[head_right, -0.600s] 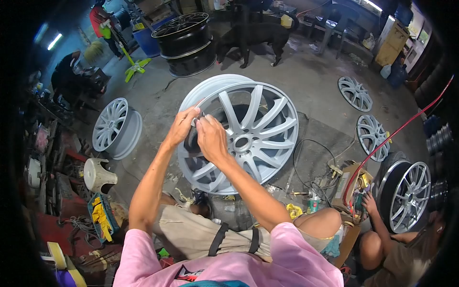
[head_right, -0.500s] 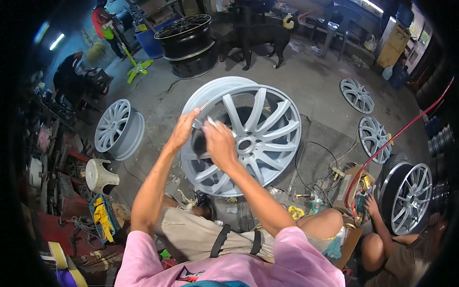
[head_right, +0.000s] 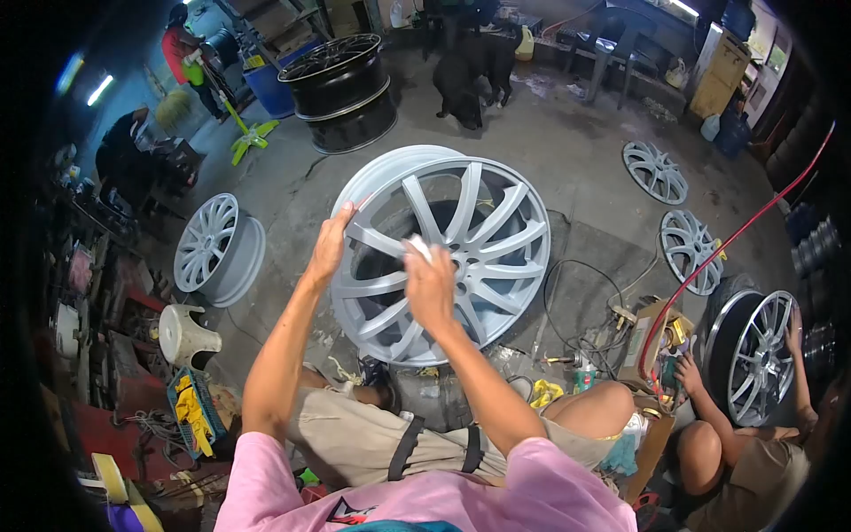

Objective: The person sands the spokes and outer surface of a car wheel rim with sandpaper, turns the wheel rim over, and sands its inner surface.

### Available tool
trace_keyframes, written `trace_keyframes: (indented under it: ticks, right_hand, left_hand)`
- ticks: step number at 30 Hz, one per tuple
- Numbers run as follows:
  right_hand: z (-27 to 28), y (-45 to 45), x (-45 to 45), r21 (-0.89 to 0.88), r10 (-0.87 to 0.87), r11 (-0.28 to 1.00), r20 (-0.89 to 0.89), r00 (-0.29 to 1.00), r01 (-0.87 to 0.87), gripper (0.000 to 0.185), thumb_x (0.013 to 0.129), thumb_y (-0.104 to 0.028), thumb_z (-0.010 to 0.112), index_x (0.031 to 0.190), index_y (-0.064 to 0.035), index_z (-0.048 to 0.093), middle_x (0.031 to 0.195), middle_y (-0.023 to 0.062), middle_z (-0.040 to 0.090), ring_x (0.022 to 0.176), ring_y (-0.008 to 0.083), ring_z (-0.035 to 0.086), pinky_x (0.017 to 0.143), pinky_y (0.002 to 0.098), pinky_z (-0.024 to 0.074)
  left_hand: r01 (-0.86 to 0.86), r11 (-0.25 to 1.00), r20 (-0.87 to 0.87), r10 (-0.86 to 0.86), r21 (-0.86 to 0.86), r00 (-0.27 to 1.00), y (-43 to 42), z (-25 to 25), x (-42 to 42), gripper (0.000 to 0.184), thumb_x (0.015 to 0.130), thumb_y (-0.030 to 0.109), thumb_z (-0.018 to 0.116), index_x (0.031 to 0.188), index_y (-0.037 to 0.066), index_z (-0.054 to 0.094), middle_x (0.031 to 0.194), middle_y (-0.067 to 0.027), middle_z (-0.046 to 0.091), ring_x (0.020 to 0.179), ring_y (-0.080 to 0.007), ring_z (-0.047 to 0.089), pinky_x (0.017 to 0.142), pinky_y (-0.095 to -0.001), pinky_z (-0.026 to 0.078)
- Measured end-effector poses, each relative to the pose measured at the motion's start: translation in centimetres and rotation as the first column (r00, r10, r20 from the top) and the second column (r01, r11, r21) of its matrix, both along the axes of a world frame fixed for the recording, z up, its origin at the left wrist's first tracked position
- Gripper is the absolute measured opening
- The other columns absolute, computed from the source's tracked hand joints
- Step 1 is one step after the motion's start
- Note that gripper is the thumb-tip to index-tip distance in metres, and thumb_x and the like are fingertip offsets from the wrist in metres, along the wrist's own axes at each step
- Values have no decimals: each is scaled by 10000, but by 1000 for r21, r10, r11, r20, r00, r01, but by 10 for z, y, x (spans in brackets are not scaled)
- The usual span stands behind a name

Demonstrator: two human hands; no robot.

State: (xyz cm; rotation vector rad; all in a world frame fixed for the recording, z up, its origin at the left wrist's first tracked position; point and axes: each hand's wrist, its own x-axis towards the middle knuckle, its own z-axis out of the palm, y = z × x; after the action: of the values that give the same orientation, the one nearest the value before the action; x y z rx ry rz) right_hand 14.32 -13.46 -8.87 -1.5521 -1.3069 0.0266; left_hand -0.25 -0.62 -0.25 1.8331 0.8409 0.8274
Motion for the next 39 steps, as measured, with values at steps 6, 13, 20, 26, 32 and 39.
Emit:
trace_keyframes:
  ticks: [6,13,20,26,32,39]
  right_hand:
    - [38,36,-25,47,27,998,47,999,-30,271,1016,-177,547,1097,3,732,1014,180,575,980,377,530,864,492,441]
    - [-5,5,17,-2,52,999,94,994,-52,304,1001,-180,561,1223,-31,707,1056,145,587,970,341,533,857,471,435]
    - [41,17,94,-157,177,984,900,398,-81,415,959,-228,582,1348,-96,641,1138,28,575,1096,233,521,879,401,416]
    - [62,26,101,-208,240,965,947,214,-163,326,949,-230,573,1206,-102,727,1209,19,569,1134,203,504,912,384,417]
    - [83,28,109,-262,270,951,963,27,-166,260,931,-236,589,1088,-119,760,1439,11,533,1170,188,496,945,396,411]
    - [65,13,97,-210,246,958,951,187,-195,243,967,-221,566,1066,-99,750,1240,25,579,1118,191,509,919,367,410]
  left_hand:
    - [-66,993,-95,75,95,993,-6,7,6,607,1103,459,374,1402,-19,598,1314,-266,668,1285,-304,607,1105,-372,411]
    - [-229,910,-308,340,346,888,-21,11,19,469,850,378,741,1143,11,731,1015,-237,737,961,-417,704,852,-462,545]
    - [-321,751,-245,534,577,809,-16,-8,24,461,777,350,739,1087,8,733,980,-232,737,950,-434,695,852,-506,544]
    - [-318,766,-233,513,559,826,-15,-8,22,414,820,319,666,1083,6,729,1020,-211,732,987,-433,671,870,-519,530]
    - [-336,747,-167,508,573,845,-9,-22,21,386,864,295,624,1124,28,722,1068,-204,728,1041,-424,648,930,-511,509]
    - [-327,790,-206,487,519,849,-11,-19,14,419,873,315,641,1192,52,710,1157,-189,716,1097,-393,640,968,-487,499]
